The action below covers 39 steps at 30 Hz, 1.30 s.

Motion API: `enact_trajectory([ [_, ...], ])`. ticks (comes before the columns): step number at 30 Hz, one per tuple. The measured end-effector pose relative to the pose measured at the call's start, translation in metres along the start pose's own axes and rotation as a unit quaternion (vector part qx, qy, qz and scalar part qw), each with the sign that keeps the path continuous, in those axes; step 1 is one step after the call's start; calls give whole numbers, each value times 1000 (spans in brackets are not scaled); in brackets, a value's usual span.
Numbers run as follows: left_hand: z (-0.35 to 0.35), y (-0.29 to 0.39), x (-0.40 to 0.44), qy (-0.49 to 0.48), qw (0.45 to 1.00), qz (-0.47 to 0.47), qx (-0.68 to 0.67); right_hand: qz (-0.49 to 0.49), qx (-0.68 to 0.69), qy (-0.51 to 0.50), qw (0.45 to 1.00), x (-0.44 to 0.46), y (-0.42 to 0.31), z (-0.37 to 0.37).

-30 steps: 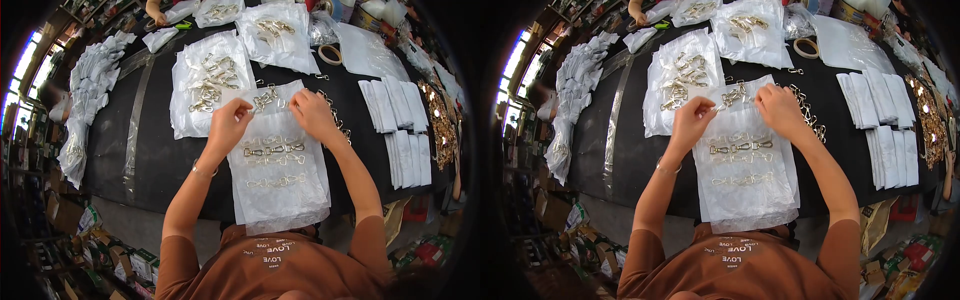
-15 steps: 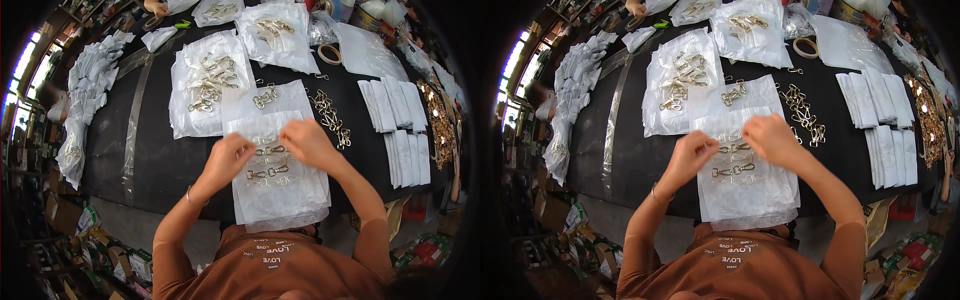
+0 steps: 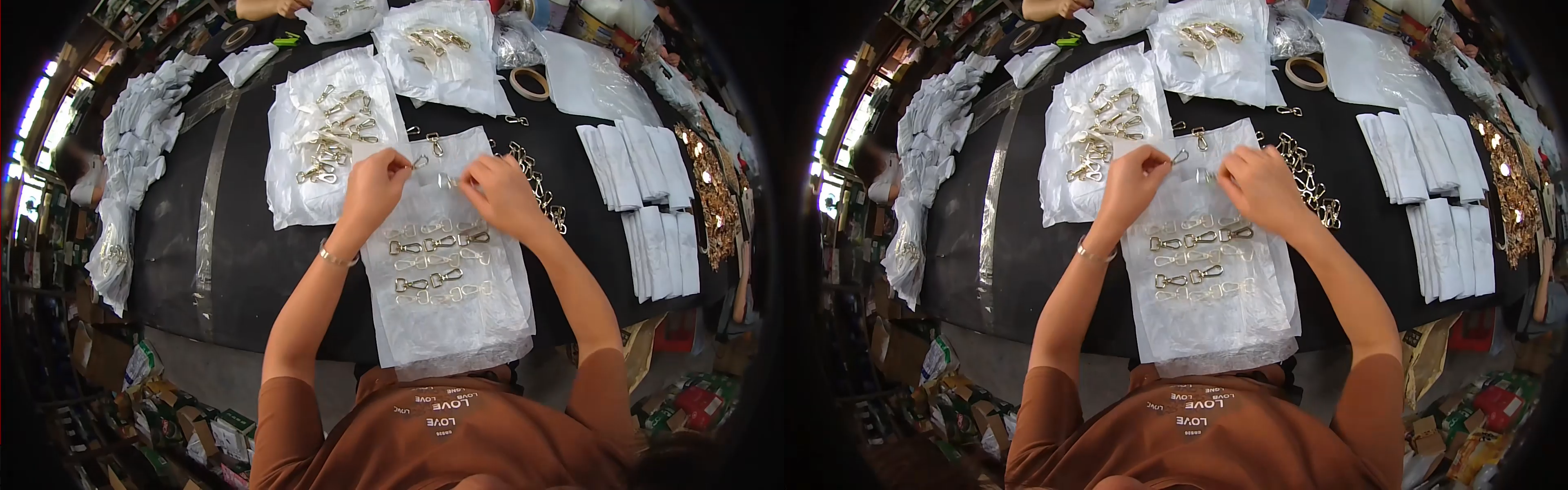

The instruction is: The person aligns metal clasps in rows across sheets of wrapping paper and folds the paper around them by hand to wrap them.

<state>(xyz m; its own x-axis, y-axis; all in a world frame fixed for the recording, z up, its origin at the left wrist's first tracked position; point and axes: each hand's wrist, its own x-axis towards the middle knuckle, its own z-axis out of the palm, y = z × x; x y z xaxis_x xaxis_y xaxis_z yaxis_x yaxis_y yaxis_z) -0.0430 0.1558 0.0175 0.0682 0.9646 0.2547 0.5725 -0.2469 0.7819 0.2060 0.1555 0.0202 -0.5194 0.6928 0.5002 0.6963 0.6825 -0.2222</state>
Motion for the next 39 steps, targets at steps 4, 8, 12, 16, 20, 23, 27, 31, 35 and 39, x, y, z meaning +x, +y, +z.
enact_trajectory([
  [4,-35,39,-80,-153,986,-45,-46,71,167,-137,974,-60,-39,-56],
  [8,-49,60,-148,-225,968,-71,-86,98,175,-156,967,-94,-51,-61],
  [12,-43,50,-175,-164,984,-69,-30,100,166,-164,967,-97,-51,-50],
  [16,-41,57,-181,-137,986,-87,-31,131,196,-179,955,-93,-52,-51],
  [20,-36,61,-166,-155,986,-60,-11,203,230,-195,932,-88,-40,-64],
  [23,-41,66,-151,-170,985,-35,8,226,209,-175,935,-78,-20,-64],
  [27,-30,56,-85,-122,992,30,24,142,79,-111,980,-87,21,-60],
  [31,20,16,4,-14,973,208,98,148,66,-125,979,-90,21,-68],
  [35,43,-10,51,4,951,248,186,148,43,-116,981,-97,18,-66],
  [39,51,-14,59,6,943,264,204,159,30,-80,984,-102,11,-66],
])
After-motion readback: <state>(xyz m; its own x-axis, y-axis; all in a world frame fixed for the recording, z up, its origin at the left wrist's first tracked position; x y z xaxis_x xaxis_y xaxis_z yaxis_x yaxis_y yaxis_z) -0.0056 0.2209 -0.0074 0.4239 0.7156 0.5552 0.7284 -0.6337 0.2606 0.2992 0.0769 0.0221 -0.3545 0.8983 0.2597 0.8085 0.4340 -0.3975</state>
